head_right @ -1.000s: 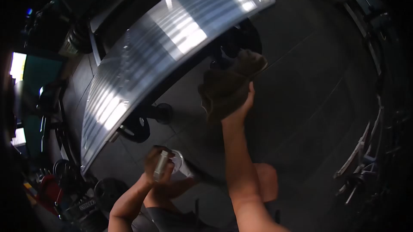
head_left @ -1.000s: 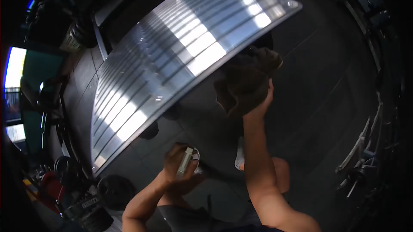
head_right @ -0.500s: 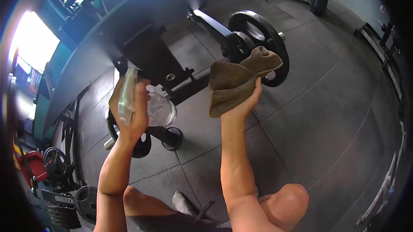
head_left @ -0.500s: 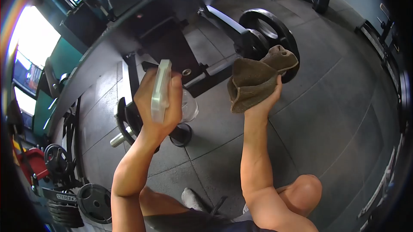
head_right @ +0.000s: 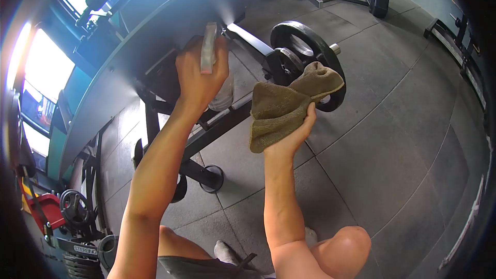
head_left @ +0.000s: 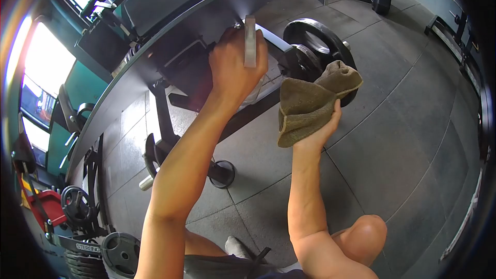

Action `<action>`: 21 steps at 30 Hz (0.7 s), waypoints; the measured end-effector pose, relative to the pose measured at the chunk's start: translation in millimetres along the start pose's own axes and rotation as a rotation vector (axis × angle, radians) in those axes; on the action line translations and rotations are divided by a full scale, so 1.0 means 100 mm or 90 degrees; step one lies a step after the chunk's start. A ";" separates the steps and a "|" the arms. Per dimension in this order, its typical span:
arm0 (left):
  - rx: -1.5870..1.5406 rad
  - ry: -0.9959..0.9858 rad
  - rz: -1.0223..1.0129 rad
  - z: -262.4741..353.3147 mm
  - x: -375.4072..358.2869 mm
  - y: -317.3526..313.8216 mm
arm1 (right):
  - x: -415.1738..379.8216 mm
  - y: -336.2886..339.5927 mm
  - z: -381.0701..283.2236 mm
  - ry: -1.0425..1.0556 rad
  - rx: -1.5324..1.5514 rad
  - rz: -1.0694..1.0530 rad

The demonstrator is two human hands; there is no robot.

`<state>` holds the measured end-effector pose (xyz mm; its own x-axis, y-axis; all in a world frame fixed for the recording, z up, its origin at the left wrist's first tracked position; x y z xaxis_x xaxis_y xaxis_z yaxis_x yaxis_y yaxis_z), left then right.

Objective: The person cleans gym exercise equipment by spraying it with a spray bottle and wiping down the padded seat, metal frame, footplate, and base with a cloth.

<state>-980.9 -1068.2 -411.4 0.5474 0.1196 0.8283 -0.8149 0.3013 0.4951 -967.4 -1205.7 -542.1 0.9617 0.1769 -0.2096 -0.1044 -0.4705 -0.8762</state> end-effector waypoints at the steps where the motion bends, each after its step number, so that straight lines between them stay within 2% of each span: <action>1: 0.018 0.008 0.004 -0.05 0.02 -0.04 | 0.03 0.01 0.00 0.001 -0.004 -0.002; 6: 0.052 0.071 0.041 -0.34 -0.07 -0.30 | 0.27 0.16 0.12 -0.023 0.018 -0.006; 9: 0.076 0.101 0.002 -0.48 -0.21 -0.44 | 0.39 0.16 0.21 -0.032 0.019 0.010; 11: -0.024 0.113 0.014 -0.45 -0.41 -0.32 | 0.46 0.15 0.28 -0.035 0.018 0.008; 12: -0.074 0.117 0.021 -0.40 -0.56 -0.19 | 0.45 0.10 0.30 -0.044 0.024 -0.048; 14: -0.123 0.270 -0.021 -0.27 -1.07 0.21 | 0.31 -0.08 0.28 -0.052 0.036 -0.159; 15: -0.151 0.355 -0.019 -0.13 -1.29 0.41 | 0.19 -0.26 0.24 -0.080 0.139 -0.300; 16: -0.085 0.265 -0.099 -0.15 -1.60 0.62 | 0.05 -0.50 0.19 -0.108 0.238 -0.444; 17: -0.165 0.301 -0.026 -0.13 -2.01 0.71 | -0.08 -0.80 0.21 -0.113 0.214 -0.407; 18: -0.149 0.291 -0.092 -0.05 -2.18 0.82 | -0.20 -1.08 0.26 -0.120 0.191 -0.368; 19: -0.136 0.277 -0.157 0.04 -2.35 0.93 | -0.24 -1.31 0.31 -0.069 0.168 -0.300; 20: -0.121 0.401 -0.262 0.11 -2.51 1.05 | -0.22 -1.58 0.36 -0.020 0.145 -0.233; 21: -0.127 0.463 -0.303 0.19 -2.62 1.12 | -0.16 -1.84 0.41 0.031 0.122 -0.165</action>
<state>-1218.8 -1083.7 -568.2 0.8602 0.4901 0.1412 -0.4590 0.6232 0.6332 -974.0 -1086.3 -394.9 0.9728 0.2265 0.0486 0.1047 -0.2431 -0.9643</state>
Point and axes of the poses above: each hand's wrist, its own x-axis towards the middle knuckle, its own y-axis out of the back of the hand, z = x × y, the point moved 1 cm from there along x, towards the middle knuckle, and after that the axes turned 14 degrees about -x, right-handed, at the moved point
